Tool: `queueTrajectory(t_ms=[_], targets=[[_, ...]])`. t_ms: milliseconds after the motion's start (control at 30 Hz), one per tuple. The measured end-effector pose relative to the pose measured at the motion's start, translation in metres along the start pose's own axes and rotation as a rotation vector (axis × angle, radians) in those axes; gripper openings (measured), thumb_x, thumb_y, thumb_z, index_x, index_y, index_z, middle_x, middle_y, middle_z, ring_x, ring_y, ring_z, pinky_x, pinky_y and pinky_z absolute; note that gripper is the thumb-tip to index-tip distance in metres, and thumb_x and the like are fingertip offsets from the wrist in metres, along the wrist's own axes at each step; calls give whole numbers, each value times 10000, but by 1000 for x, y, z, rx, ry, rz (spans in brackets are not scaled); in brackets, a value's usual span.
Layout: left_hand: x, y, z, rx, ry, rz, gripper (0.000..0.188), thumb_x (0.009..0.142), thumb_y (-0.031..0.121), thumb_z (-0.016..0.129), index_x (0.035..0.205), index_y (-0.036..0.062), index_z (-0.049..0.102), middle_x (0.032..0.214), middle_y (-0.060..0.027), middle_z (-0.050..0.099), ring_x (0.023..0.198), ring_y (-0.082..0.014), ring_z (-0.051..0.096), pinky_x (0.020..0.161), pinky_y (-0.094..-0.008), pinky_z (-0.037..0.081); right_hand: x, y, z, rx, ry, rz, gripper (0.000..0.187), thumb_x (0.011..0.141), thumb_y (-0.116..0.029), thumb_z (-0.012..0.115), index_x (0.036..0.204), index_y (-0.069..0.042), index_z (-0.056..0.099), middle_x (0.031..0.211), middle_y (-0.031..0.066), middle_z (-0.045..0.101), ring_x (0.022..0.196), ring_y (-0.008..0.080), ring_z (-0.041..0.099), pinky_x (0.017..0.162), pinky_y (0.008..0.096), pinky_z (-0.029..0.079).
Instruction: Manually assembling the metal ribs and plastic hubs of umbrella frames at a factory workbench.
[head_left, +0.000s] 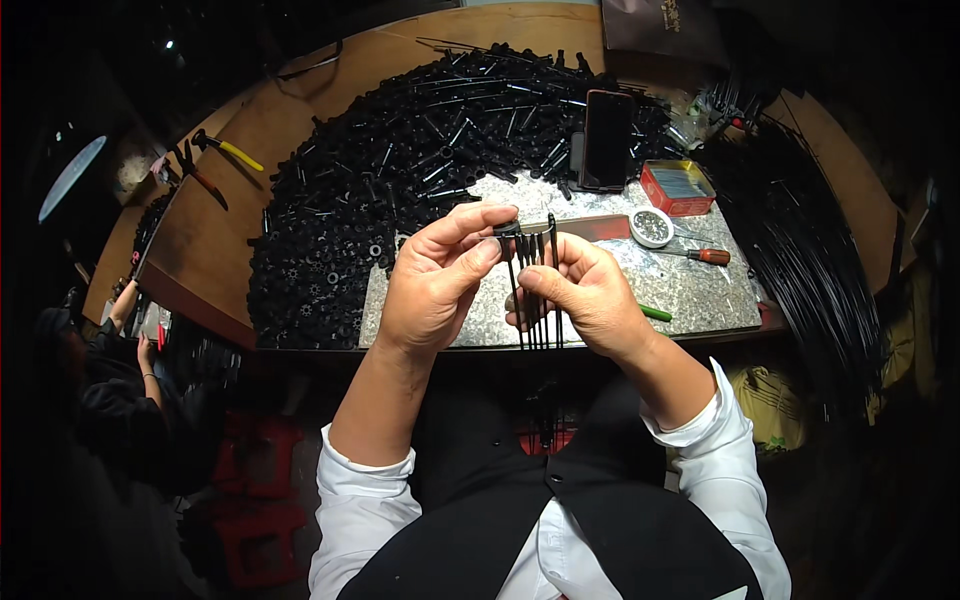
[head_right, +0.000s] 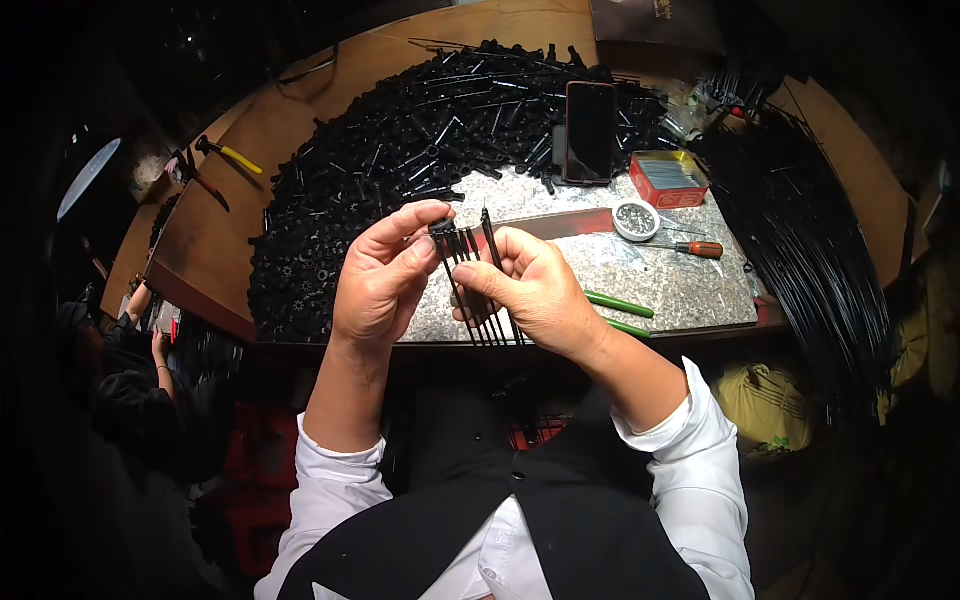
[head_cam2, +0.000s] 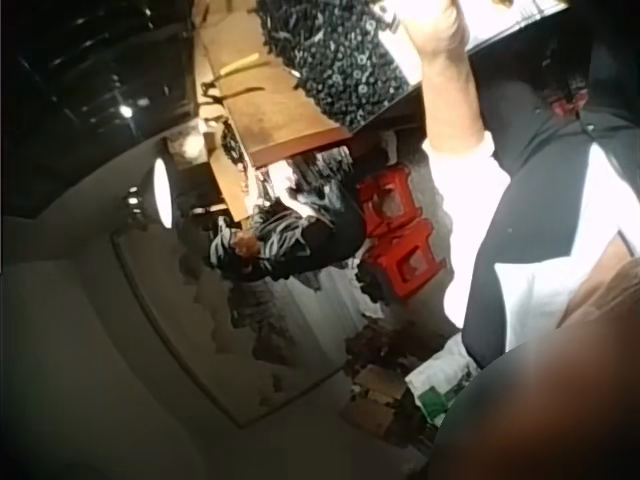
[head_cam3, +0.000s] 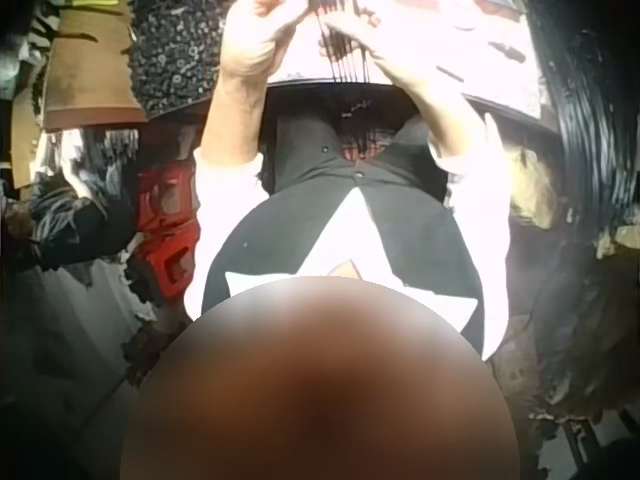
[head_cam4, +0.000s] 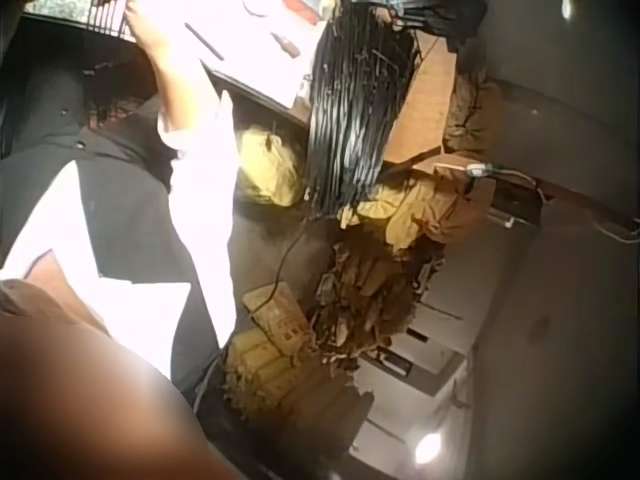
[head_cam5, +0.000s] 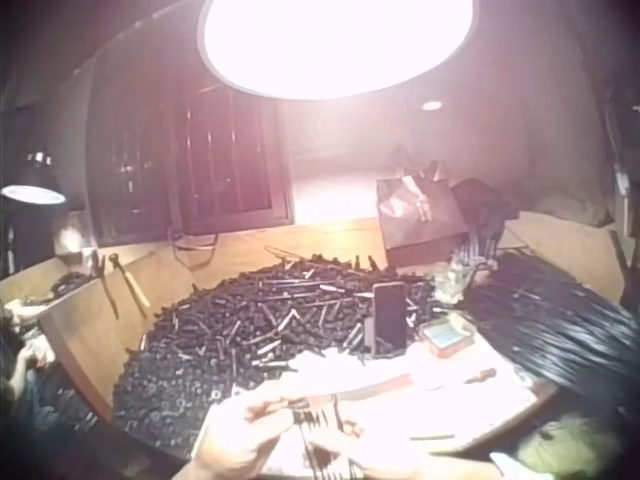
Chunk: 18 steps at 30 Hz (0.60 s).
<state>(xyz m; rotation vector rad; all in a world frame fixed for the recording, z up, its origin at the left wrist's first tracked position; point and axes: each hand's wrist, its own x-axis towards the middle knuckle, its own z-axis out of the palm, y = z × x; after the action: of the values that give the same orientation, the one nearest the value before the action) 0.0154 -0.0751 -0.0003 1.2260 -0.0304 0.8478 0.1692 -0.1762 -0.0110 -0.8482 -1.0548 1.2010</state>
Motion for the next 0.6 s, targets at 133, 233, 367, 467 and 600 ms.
queueTrajectory(t_ms=[133, 233, 367, 467, 600], targets=[[3, -3, 3, -10, -12, -12, 332, 891, -2, 577, 1219, -49, 546, 1164, -128, 606, 1032, -162, 600, 933, -294, 471, -1, 2, -4, -4, 3, -6, 230, 920, -149, 605, 1064, 15, 531, 805, 95, 656, 700, 188, 676, 643, 290, 565], [2, -3, -1, 1, 53, -10, 333, 890, -14, 569, 1219, -54, 542, 1173, -139, 603, 1030, -166, 601, 942, -302, 469, -3, 1, -1, -10, -1, -4, 225, 922, -152, 602, 1063, 9, 530, 806, 101, 658, 700, 192, 677, 641, 291, 564], [1, 1, 1, -7, 71, -20, 334, 890, -21, 563, 1221, -58, 540, 1186, -155, 599, 1042, -174, 600, 948, -307, 467, -3, 1, 0, 7, -10, -3, 214, 928, -154, 593, 1054, 6, 528, 807, 106, 658, 702, 197, 678, 640, 294, 564], [0, 3, 5, -14, 29, -13, 335, 891, -23, 559, 1224, -57, 539, 1194, -163, 597, 1056, -184, 597, 951, -310, 467, -3, 1, -1, -2, 2, 1, 205, 930, -152, 588, 1050, 4, 529, 807, 106, 658, 705, 198, 679, 639, 294, 563], [-1, 7, 8, 47, 18, -34, 344, 882, -17, 581, 1222, -58, 542, 1199, -167, 595, 1061, -188, 595, 953, -305, 461, -2, 1, -1, -14, -16, -3, 195, 932, -149, 584, 1050, -2, 532, 808, 106, 659, 709, 197, 679, 641, 293, 563]])
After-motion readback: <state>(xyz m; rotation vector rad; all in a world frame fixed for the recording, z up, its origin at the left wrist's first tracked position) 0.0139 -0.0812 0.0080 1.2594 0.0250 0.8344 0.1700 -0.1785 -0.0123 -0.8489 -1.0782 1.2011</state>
